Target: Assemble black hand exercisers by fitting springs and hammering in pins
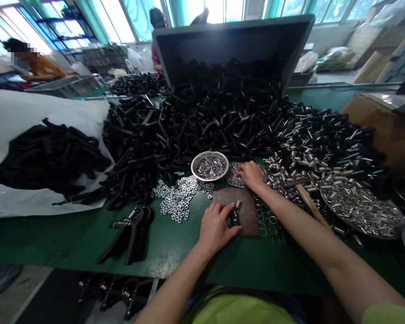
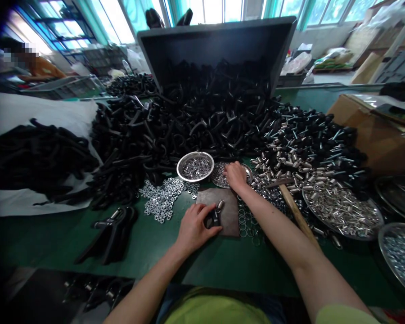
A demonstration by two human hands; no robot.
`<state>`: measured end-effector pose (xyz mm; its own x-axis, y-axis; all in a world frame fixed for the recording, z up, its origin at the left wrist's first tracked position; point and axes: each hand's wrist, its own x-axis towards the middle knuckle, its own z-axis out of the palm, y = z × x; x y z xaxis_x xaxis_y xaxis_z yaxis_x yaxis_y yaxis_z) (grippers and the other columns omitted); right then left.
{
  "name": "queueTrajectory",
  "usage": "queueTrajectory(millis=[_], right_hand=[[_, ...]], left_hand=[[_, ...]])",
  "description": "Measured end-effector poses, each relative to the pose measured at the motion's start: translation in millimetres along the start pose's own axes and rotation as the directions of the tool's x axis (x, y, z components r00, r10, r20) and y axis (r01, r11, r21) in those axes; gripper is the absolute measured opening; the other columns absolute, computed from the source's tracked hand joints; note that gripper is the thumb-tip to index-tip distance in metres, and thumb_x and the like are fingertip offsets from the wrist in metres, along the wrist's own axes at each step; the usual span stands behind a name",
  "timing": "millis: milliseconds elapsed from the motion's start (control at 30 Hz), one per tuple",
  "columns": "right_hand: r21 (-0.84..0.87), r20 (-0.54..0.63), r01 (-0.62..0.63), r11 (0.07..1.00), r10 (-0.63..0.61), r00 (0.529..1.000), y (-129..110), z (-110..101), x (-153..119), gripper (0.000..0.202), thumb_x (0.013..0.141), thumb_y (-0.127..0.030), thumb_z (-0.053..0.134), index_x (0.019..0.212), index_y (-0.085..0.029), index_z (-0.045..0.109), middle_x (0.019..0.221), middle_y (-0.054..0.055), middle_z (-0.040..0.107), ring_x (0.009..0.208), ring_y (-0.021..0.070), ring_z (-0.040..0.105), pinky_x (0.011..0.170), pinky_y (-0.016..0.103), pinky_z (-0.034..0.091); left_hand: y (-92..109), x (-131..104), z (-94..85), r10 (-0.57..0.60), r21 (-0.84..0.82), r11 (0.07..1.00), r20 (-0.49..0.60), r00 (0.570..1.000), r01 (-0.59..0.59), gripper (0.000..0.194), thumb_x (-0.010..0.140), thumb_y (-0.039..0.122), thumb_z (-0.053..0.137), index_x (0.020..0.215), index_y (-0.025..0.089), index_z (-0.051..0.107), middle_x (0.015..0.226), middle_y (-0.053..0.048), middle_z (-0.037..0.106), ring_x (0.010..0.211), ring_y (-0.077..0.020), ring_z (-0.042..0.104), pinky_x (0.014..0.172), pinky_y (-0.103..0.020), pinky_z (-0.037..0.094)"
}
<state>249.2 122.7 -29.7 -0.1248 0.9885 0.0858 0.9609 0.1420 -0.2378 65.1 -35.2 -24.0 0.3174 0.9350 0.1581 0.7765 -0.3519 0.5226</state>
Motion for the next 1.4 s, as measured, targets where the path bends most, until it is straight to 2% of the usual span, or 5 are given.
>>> queueTrajectory(millis=[233, 533, 767, 1133, 1400], right_hand=[[0.066, -0.040, -0.092, 0.994, 0.094, 0.995, 4, -9, -9, 0.024, 0.087, -0.026, 0.046, 0.098, -0.020, 0.067, 0.095, 0.010, 0.068, 0.094, 0.0228, 0.057, 0.078, 0.031, 0.039], [0.350, -0.080, -0.123, 0.929, 0.160, 0.984, 3, -26, -21, 0.022, 0.083, -0.020, 0.046, 0.096, -0.017, 0.063, 0.088, 0.007, 0.070, 0.084, 0.0198, 0.062, 0.075, 0.030, 0.042], [0.852, -0.035, 0.090, 0.516, -0.115, 0.993, -32, -44, -91, 0.012, 0.077, -0.030, 0.063, 0.081, -0.019, 0.065, 0.081, 0.002, 0.067, 0.078, 0.0151, 0.061, 0.073, 0.029, 0.046], [0.879, -0.117, 0.171, 0.446, -0.147, 0.982, -45, -35, -114, 0.005, 0.075, -0.023, 0.066, 0.075, -0.019, 0.063, 0.078, 0.001, 0.061, 0.077, 0.0154, 0.059, 0.071, 0.029, 0.045], [-0.048, -0.258, 0.742, 0.669, -0.726, 0.638, -18, -27, -105, 0.017, 0.090, -0.017, 0.045, 0.091, -0.018, 0.062, 0.077, 0.004, 0.064, 0.071, 0.0140, 0.053, 0.062, 0.027, 0.033]], left_hand=[[0, 7, -5.9, -0.261, -0.483, 0.851, -0.047, 0.964, 0.206, 0.058, 0.064, 0.042, 0.076, 0.117, 0.024, 0.061, 0.105, -0.007, 0.063, 0.101, -0.0244, 0.055, 0.091, -0.039, 0.042], [7, 9, -25.7, -0.449, -0.865, -0.328, 0.497, 0.743, 0.380, 0.045, 0.072, 0.047, 0.067, 0.106, 0.016, 0.063, 0.075, -0.003, 0.065, 0.064, -0.0135, 0.061, 0.062, -0.025, 0.050], [15, 4, -36.0, -0.292, -0.713, -0.617, 0.602, 0.743, 0.335, 0.034, 0.085, 0.043, 0.054, 0.095, 0.011, 0.059, 0.070, -0.006, 0.064, 0.063, -0.0170, 0.065, 0.064, -0.031, 0.056], [17, 3, -31.9, -0.277, -0.789, -0.481, 0.550, 0.788, 0.382, 0.039, 0.074, 0.045, 0.066, 0.095, 0.011, 0.064, 0.079, -0.008, 0.069, 0.077, -0.0201, 0.067, 0.075, -0.032, 0.054], [-11, 22, -33.3, -0.193, -0.771, 0.508, 0.333, 0.923, 0.384, 0.062, 0.065, 0.037, 0.076, 0.122, 0.016, 0.060, 0.118, -0.009, 0.065, 0.111, -0.0263, 0.056, 0.099, -0.037, 0.039]])
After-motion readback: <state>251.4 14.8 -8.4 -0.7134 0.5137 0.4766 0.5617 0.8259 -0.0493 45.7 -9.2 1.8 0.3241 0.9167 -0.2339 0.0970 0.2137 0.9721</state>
